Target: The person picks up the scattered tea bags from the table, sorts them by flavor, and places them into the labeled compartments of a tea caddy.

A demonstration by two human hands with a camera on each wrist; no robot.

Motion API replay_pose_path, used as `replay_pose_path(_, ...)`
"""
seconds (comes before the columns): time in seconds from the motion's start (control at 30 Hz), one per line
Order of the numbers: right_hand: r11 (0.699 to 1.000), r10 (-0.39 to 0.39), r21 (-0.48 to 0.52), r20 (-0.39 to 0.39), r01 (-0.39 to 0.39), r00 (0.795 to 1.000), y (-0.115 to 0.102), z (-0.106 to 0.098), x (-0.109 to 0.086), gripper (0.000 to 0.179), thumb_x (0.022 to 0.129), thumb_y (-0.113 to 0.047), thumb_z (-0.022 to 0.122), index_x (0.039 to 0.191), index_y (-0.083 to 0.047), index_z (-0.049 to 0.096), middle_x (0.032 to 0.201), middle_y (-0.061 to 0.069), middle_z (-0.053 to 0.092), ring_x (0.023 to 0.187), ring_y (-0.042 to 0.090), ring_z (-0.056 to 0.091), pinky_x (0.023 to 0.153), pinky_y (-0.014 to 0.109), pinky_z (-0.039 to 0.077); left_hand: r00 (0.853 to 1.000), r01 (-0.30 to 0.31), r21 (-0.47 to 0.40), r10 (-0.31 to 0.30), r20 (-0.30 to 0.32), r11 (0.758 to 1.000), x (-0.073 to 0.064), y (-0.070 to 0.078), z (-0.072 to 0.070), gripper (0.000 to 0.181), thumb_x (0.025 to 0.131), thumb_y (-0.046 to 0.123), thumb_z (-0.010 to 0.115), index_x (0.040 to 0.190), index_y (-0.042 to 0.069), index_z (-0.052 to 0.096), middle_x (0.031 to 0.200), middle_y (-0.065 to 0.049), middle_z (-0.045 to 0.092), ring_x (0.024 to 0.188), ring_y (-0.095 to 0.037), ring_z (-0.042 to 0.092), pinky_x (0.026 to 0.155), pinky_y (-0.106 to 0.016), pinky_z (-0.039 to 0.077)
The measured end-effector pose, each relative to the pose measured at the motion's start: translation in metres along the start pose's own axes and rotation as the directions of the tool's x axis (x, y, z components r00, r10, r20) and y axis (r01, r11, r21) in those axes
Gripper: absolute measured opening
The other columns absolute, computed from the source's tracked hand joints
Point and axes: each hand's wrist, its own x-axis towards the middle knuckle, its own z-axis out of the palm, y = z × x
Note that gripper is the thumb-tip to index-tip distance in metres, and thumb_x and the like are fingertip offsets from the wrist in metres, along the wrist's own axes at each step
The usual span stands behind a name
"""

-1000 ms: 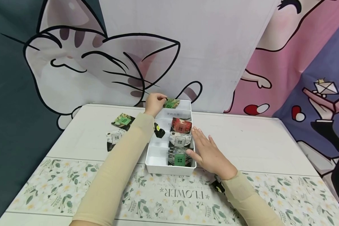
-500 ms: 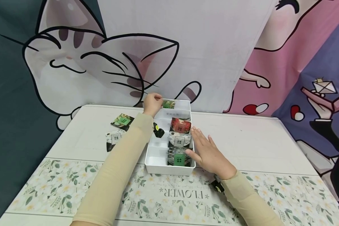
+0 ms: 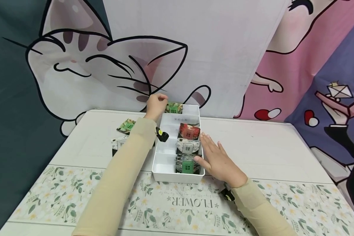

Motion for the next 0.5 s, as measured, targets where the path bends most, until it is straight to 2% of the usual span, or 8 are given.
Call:
replay_pose_path(0.1,1.000,0.001,-0.001,0.000,-0.001,1.000,0.000,0.000,0.000,0.083,0.106,-0.056,0.042,0.163,-0.005,0.009,0.170,0.010,0.007,0.156,0.030,0.006,0.124,0.060,0.004,0.999,0.003,-0.041,-0.002,0.035,0.999,-0.003,0.005,-0.010,0.028,0.104,0.013,0.052,0.120,0.000,0.069,0.115,-0.014,0.066,0.098,-0.031,0.063,0.083,-0.036,0.055)
replay_pose_path(0.2,1.000,-0.001,-0.003,-0.004,0.001,1.000,0.000,0.000,0.000,0.084,0.106,-0.056,0.042,0.163,-0.005,0.009,0.170,0.010,0.007,0.156,0.030,0.006,0.124,0.060,0.004,0.997,0.011,-0.087,-0.005,0.072,0.996,-0.007,0.009,-0.020,0.028,0.105,0.014,0.052,0.123,0.000,0.068,0.120,-0.014,0.064,0.103,-0.033,0.063,0.086,-0.036,0.057)
replay_pose_path(0.33,1.000,-0.006,-0.001,-0.007,0.006,1.000,0.001,-0.001,0.001,0.083,0.106,-0.055,0.042,0.163,-0.005,0.009,0.170,0.011,0.008,0.156,0.031,0.007,0.124,0.060,0.003,0.995,0.028,-0.126,-0.016,0.095,0.992,-0.010,0.009,-0.033,0.026,0.104,0.012,0.053,0.122,0.000,0.067,0.126,-0.014,0.063,0.105,-0.027,0.059,0.085,-0.033,0.057)
replay_pose_path(0.5,1.000,-0.010,0.002,-0.009,0.010,1.000,0.000,-0.001,0.001,0.083,0.106,-0.054,0.044,0.163,-0.004,0.009,0.170,0.012,0.009,0.156,0.033,0.008,0.124,0.061,0.004,0.992,0.041,-0.126,-0.025,0.123,0.991,-0.017,0.005,-0.046,0.026,0.103,0.009,0.053,0.123,0.000,0.066,0.127,-0.015,0.063,0.102,-0.022,0.057,0.083,-0.031,0.058)
